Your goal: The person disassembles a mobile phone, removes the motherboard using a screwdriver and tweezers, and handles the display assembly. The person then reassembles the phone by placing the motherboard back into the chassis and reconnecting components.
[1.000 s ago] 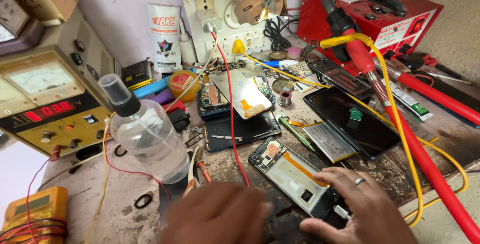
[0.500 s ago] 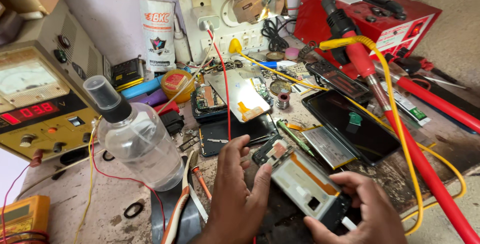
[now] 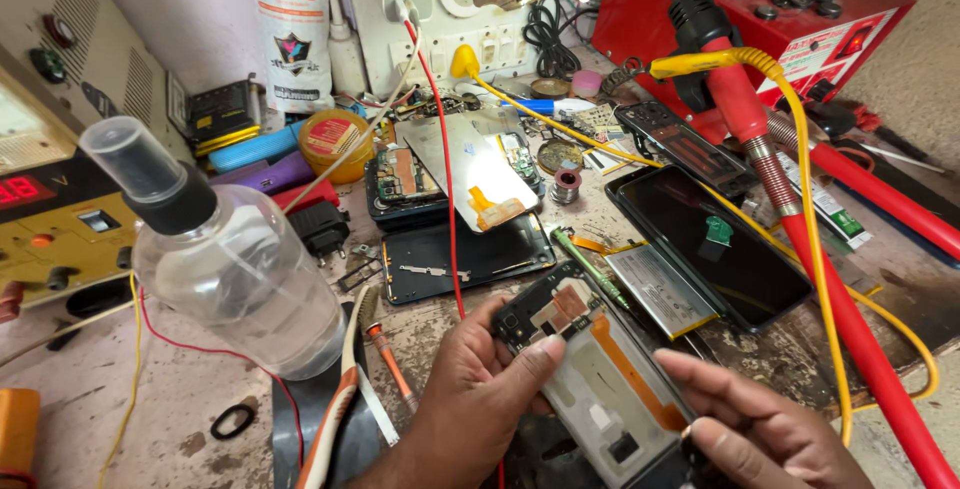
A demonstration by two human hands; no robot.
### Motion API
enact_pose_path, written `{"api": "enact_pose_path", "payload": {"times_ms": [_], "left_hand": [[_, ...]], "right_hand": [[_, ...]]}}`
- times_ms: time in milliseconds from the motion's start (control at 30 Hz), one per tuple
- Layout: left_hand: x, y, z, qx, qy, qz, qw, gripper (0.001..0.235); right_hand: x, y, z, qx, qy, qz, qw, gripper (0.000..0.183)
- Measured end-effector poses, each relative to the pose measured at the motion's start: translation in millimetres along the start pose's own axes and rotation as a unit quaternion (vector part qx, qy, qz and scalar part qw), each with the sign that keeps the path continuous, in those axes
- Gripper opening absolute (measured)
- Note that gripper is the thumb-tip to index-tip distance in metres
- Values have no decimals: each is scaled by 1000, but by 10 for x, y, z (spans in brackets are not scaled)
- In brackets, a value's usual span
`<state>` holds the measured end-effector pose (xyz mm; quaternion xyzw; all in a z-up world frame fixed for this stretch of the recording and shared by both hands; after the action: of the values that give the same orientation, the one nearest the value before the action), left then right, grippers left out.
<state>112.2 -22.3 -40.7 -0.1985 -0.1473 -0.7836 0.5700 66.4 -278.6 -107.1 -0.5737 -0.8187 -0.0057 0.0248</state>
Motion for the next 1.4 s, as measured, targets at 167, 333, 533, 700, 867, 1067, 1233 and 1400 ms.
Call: {"api": "enact_pose_path", "payload": {"times_ms": [167, 333, 533, 700, 867, 1067, 1233, 1400], "left_hand": [[-21, -12, -13, -35, 29, 15, 999, 54], [235, -64, -14, -26, -53, -96, 994, 83], [206, -58, -112, -89, -28, -81, 992, 81], [166, -68, -112, -98, -12, -70, 993, 79], [169, -61, -85, -94, -3, -67, 993, 81], [146, -72, -104, -84, 18, -57, 995, 82], [167, -68, -93, -82, -14, -63, 995, 80], [195, -75, -90, -91, -58, -68, 992, 72]], "right_hand": [[69, 97, 72, 18, 53, 17, 998, 55], [-3, 76, 48, 24, 96, 70, 993, 61], [245, 274, -107, -24, 20, 45, 998, 78], [257, 304, -123, -14, -48, 85, 995, 79], [267, 289, -123, -9, -32, 102, 994, 82], [295, 292, -166, -15, -63, 115, 991, 84], [304, 277, -121, -28, -90, 128, 987, 88], [151, 313, -19, -12, -61, 94, 994, 79]]}}
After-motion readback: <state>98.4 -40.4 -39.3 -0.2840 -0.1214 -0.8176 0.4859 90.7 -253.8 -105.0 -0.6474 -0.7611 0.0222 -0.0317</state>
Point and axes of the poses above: each hand's wrist, its own y-axis towards the middle knuckle, its own x-axis out of the palm, z = x × y, the point moved 8 cm from there along y, towards the middle knuckle, and after that the axes turned 5 degrees about -y, right-handed, at the moved point
